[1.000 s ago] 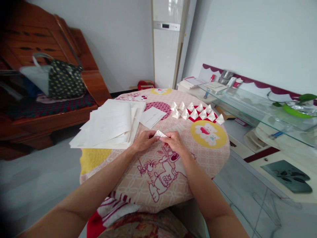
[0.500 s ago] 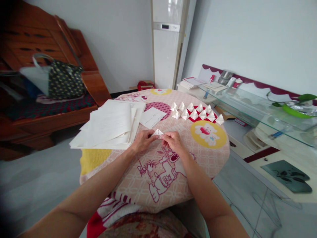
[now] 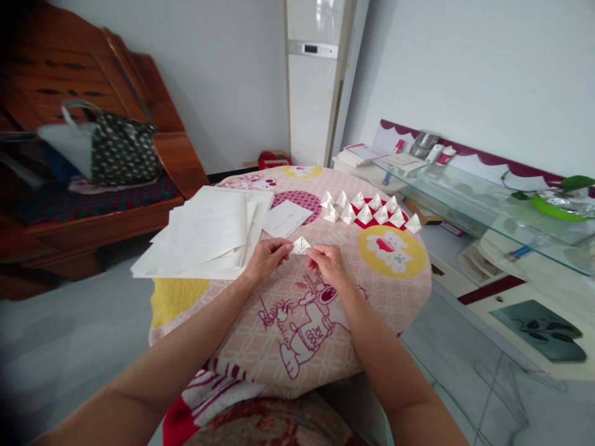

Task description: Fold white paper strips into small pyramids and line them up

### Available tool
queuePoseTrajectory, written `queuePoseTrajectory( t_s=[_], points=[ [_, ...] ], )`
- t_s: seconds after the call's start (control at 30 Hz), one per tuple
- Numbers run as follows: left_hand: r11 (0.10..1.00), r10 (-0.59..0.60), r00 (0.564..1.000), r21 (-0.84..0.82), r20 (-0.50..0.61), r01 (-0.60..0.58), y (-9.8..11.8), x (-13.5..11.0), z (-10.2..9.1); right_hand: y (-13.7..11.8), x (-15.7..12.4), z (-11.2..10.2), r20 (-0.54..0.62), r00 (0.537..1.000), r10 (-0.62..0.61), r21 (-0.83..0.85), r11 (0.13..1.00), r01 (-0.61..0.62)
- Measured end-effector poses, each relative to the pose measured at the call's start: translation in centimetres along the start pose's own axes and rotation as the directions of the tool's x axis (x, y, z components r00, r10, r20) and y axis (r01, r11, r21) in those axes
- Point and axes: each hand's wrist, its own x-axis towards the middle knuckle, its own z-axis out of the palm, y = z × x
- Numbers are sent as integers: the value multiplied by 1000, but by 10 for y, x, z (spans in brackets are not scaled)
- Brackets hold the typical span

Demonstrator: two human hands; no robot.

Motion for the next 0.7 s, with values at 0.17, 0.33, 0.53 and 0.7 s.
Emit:
queuePoseTrajectory(
  t_s=[0.17, 0.33, 0.53, 0.7],
  points=[
    [985, -25, 1000, -171, -11, 23, -4, 2, 0, -1, -1, 0, 6, 1000, -11, -6, 1000, 11],
    [979, -53, 998, -197, -16, 49, -2, 1, -1, 0, 0, 1, -1, 1000, -14, -5, 1000, 14],
    [923, -73, 997, -378, -4, 66, -3, 3, 0, -6, -1, 1, -11, 998, -58, -67, 996, 57],
    [886, -117, 993, -451, 14, 111, -1, 1, 1, 0, 0, 1, 2, 997, -76, -136, 988, 76]
  ],
)
